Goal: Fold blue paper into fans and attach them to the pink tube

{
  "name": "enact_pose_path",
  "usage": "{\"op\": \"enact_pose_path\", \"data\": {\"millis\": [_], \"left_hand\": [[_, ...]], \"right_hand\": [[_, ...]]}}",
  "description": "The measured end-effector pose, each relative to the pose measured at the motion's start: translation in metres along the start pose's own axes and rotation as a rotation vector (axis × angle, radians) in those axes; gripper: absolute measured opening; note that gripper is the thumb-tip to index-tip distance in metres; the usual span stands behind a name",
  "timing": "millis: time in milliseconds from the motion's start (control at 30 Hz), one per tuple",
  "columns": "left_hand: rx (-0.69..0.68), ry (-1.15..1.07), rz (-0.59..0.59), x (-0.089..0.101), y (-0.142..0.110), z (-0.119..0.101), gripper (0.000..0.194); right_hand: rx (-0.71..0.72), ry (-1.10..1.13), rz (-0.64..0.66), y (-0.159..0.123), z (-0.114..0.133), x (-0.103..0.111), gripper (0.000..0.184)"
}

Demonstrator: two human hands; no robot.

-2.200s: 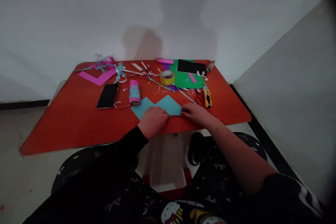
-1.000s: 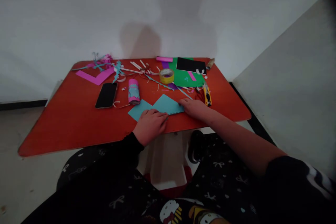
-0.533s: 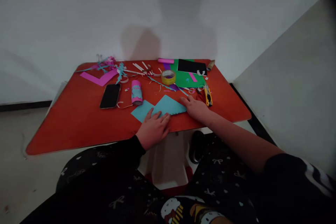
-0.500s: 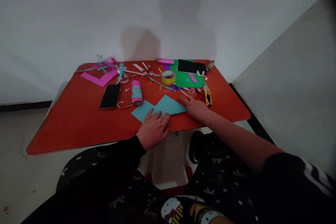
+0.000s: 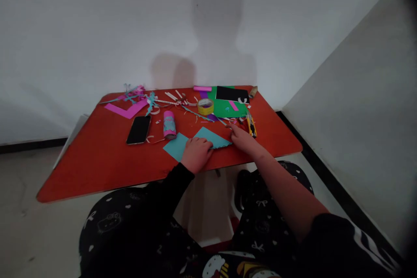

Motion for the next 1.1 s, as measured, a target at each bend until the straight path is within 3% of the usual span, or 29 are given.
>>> {"op": "enact_pose_path", "data": {"millis": [200, 300, 400, 533, 733, 933, 1100], "left_hand": [[0.037, -0.195, -0.039, 0.007, 0.011, 0.029, 0.021], [0.073, -0.294, -0.077, 0.013, 0.012, 0.044, 0.028], [0.074, -0.453, -0.133, 0.021, 0.011, 0.052, 0.030], [0.036, -0.626, -0.223, 0.037, 0.008, 0.054, 0.025], [-0.023, -0.531, -0.318, 0.066, -0.005, 0.048, 0.042], [-0.012, -0.443, -0.364, 0.075, -0.011, 0.045, 0.029], [-0.048, -0.421, -0.387, 0.075, -0.011, 0.040, 0.020]], "right_hand": [[0.061, 0.157, -0.120, 0.002, 0.001, 0.008, 0.043], [0.197, 0.215, -0.122, 0.002, 0.012, 0.010, 0.041], [0.363, 0.235, -0.163, 0.000, 0.028, 0.015, 0.038], [0.393, 0.220, -0.281, 0.001, 0.039, 0.024, 0.023], [0.387, 0.209, -0.378, -0.002, 0.052, 0.036, 0.022], [0.370, 0.230, -0.370, -0.007, 0.056, 0.037, 0.022], [0.436, 0.257, -0.369, -0.013, 0.061, 0.036, 0.023]]}}
Point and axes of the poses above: each hand's wrist, its own y-axis towards the middle knuckle, its own x-axis out of the back of the hand, z = x × y, the point moved 7 cm from there along y, towards the middle knuckle, and after that the axes turned 5 degrees about z, right-handed, at the moved point
